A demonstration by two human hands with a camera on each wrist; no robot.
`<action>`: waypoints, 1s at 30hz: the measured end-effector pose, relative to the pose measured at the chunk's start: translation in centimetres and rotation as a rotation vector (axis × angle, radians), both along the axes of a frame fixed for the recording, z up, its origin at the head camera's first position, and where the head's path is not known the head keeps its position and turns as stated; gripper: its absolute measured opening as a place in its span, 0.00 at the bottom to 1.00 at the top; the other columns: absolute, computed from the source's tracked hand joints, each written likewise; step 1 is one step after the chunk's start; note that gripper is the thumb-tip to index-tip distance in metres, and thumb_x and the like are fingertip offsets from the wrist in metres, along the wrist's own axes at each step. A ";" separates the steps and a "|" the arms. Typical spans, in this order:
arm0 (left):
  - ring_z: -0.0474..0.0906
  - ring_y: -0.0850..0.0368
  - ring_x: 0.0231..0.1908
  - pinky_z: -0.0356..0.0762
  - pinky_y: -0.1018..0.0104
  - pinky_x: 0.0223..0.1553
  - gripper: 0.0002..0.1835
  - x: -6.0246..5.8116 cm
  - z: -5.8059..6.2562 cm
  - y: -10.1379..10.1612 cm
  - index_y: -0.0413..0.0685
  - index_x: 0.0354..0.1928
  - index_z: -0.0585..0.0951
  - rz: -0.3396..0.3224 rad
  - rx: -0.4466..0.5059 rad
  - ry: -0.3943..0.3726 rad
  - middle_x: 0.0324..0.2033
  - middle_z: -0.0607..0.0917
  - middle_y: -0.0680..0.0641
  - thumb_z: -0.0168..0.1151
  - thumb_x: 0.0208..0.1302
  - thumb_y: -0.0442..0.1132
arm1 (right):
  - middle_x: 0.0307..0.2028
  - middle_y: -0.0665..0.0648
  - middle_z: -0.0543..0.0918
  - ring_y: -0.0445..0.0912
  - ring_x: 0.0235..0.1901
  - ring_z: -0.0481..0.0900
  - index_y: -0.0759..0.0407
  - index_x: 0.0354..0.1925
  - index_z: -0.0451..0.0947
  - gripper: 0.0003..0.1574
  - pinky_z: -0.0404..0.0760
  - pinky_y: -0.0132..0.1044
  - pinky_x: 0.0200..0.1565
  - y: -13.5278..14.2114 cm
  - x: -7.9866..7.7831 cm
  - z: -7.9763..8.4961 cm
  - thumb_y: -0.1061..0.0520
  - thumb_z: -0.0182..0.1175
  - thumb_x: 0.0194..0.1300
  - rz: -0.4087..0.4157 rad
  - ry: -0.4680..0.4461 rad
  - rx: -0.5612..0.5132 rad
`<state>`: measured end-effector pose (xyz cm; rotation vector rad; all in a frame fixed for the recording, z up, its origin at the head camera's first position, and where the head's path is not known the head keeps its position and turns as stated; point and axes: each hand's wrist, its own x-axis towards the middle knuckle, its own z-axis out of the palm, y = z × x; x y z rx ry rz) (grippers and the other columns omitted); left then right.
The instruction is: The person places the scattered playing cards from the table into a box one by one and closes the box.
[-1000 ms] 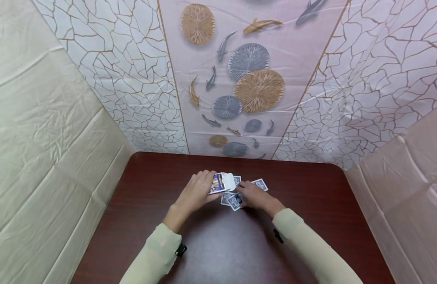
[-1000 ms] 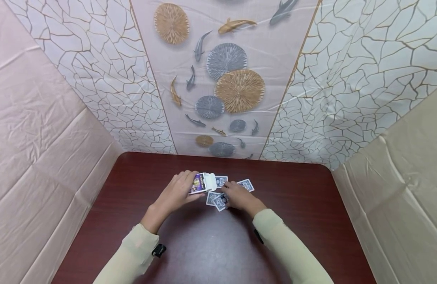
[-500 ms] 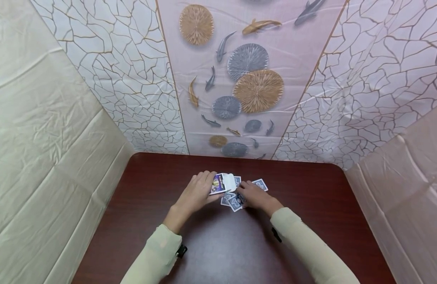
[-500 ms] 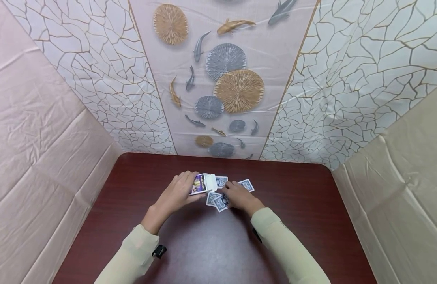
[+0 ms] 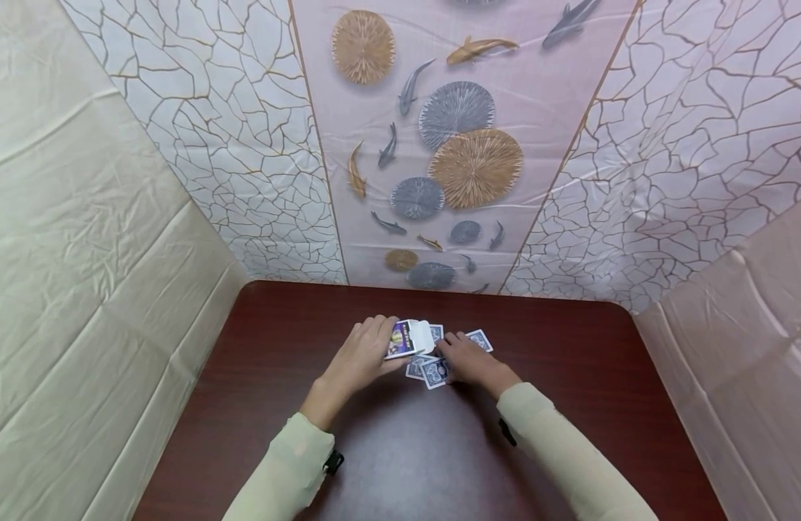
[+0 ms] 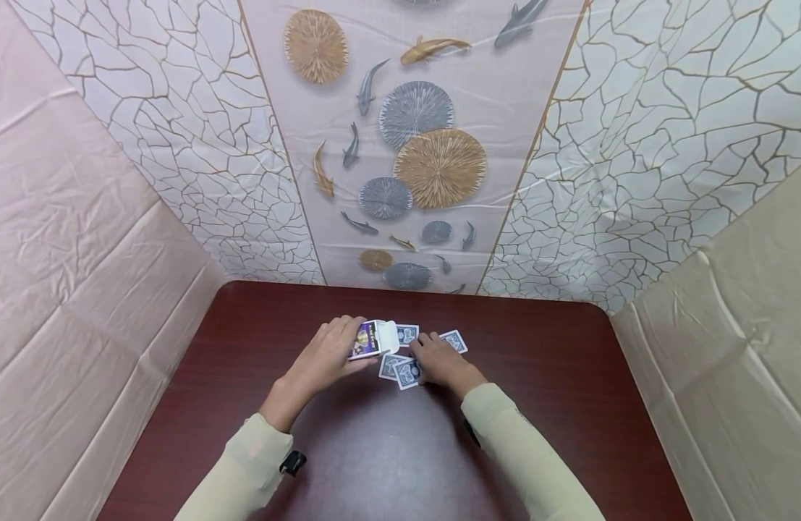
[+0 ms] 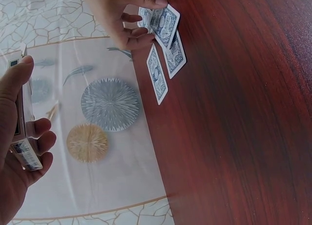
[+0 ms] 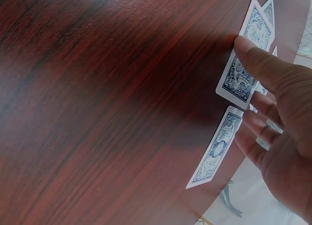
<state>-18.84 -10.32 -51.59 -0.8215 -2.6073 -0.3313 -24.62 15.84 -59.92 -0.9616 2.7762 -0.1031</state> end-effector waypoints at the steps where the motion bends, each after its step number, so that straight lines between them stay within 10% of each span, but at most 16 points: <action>1: 0.80 0.47 0.43 0.78 0.54 0.41 0.39 0.0 0.0 0.0 0.37 0.61 0.76 -0.002 0.001 0.002 0.46 0.83 0.42 0.73 0.60 0.61 | 0.48 0.57 0.77 0.52 0.46 0.73 0.56 0.52 0.75 0.34 0.76 0.48 0.52 0.1 0.0 0.1 0.51 0.81 0.52 -0.006 -0.007 -0.005; 9: 0.79 0.48 0.41 0.77 0.56 0.39 0.39 0.0 0.0 0.1 0.37 0.60 0.76 -0.011 0.009 0.015 0.44 0.83 0.43 0.74 0.60 0.60 | 0.48 0.58 0.78 0.51 0.47 0.76 0.58 0.53 0.73 0.34 0.77 0.49 0.53 0.5 0.4 0.1 0.52 0.80 0.54 -0.037 -0.022 -0.045; 19: 0.79 0.49 0.41 0.77 0.56 0.39 0.38 -0.1 -0.1 0.2 0.37 0.60 0.76 -0.015 0.019 0.007 0.44 0.83 0.43 0.74 0.59 0.59 | 0.42 0.56 0.77 0.49 0.42 0.76 0.59 0.45 0.73 0.20 0.79 0.48 0.48 2.2 0.4 -0.9 0.70 0.70 0.59 -0.135 -0.136 -0.376; 30: 0.78 0.48 0.41 0.76 0.55 0.39 0.39 -0.1 -0.1 0.3 0.37 0.59 0.76 -0.018 0.025 -0.001 0.43 0.83 0.42 0.76 0.57 0.59 | 0.39 0.53 0.84 0.41 0.40 0.77 0.59 0.46 0.83 0.13 0.77 0.38 0.46 4.8 0.5 -1.4 0.63 0.71 0.63 -0.255 -0.342 -0.650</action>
